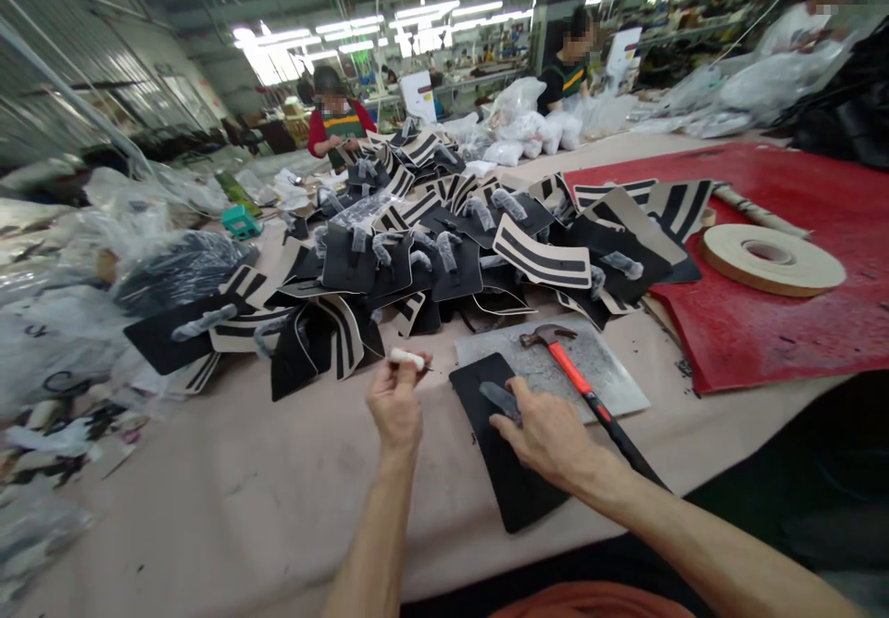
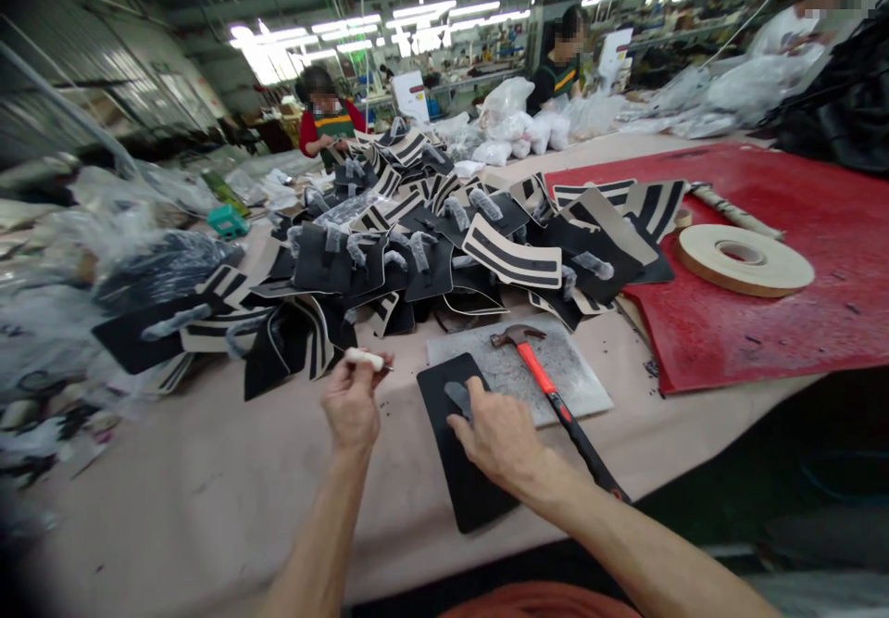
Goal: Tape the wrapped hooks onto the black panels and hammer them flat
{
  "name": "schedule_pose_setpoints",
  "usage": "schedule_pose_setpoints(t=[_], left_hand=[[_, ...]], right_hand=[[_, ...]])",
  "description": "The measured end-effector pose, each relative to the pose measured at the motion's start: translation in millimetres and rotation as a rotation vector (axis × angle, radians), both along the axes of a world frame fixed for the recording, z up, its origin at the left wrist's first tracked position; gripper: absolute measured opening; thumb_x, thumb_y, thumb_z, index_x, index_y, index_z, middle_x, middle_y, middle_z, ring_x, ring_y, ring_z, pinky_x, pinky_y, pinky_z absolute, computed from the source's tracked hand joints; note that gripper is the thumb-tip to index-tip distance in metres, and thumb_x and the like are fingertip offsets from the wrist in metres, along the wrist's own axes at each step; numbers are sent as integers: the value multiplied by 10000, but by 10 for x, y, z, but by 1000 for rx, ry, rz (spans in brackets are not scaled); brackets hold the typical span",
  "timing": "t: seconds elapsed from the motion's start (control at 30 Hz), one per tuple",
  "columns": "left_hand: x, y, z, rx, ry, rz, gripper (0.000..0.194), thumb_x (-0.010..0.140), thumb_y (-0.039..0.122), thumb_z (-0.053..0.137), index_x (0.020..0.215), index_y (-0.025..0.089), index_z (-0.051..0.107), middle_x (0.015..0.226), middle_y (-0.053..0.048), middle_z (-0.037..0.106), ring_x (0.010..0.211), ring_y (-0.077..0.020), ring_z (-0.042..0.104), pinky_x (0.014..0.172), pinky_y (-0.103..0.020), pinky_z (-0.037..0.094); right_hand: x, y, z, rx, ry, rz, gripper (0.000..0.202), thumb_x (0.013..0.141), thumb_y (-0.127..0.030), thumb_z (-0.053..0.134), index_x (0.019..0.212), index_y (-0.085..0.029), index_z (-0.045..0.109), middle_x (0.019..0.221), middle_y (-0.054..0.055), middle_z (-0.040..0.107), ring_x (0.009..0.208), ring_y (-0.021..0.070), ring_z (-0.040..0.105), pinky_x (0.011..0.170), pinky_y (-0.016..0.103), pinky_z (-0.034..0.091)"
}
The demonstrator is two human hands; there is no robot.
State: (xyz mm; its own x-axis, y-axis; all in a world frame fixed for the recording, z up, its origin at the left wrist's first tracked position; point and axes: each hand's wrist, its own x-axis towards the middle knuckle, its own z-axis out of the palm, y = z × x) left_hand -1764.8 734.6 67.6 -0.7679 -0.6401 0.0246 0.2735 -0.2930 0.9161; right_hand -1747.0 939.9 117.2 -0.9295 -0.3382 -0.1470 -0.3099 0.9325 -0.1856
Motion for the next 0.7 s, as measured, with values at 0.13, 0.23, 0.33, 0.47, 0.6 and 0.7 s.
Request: schedule_pose_setpoints(t=[0.13, 0.23, 0.33, 0.47, 0.6, 0.7], left_hand=[[-70, 355, -328, -94, -101, -316, 308, 793, 413, 764, 933, 148, 694, 874, -51, 767, 838, -181, 745, 821, -303, 601], [-169, 453, -408, -179, -115, -470, 307, 800, 406, 747, 971, 157, 695, 874, -62, 781, 839, -186, 745, 816, -295, 590], [-263, 470, -454, -232, -127, -573, 301, 816, 411, 724, 978, 160, 686, 882, -73, 787, 841, -202, 750, 828, -315, 586], [-287, 478, -546, -251, -146, -601, 304, 841, 424, 696, 997, 163, 673, 899, -80, 792, 849, -211, 754, 814, -316, 580], [-251, 493, -571, -338, -158, -621, 257, 867, 392, 668, 991, 168, 679, 924, -79, 797, 860, -201, 745, 826, -310, 570], [-250, 501, -554, -394, -176, -616, 227, 881, 368, 651, 996, 175, 682, 928, -71, 798, 872, -195, 740, 830, -301, 560]], right_hand=[[176, 52, -331, -69, -62, -34, 325, 1025, -406, 454, 1198, -158, 574, 871, 122, 731, 818, 300, 719, 648, 331, 431], [202, 72, -428, -158, -109, -62, 432, 1024, -444, 446, 1326, -155, 554, 976, 152, 735, 897, 326, 715, 735, 378, 477], [184, 65, -442, -211, -200, -107, 518, 1018, -478, 437, 1415, -154, 514, 1045, 177, 728, 957, 337, 705, 789, 403, 488], [188, 51, -486, -263, -242, -132, 550, 1023, -471, 403, 1432, -116, 501, 1074, 194, 722, 966, 330, 702, 815, 408, 487], [192, 69, -536, -309, -262, -131, 568, 1019, -475, 397, 1434, -99, 491, 1113, 206, 710, 988, 353, 692, 847, 443, 485], [173, 92, -522, -325, -286, -127, 583, 1019, -483, 385, 1446, -98, 475, 1120, 209, 706, 985, 366, 689, 847, 462, 485]])
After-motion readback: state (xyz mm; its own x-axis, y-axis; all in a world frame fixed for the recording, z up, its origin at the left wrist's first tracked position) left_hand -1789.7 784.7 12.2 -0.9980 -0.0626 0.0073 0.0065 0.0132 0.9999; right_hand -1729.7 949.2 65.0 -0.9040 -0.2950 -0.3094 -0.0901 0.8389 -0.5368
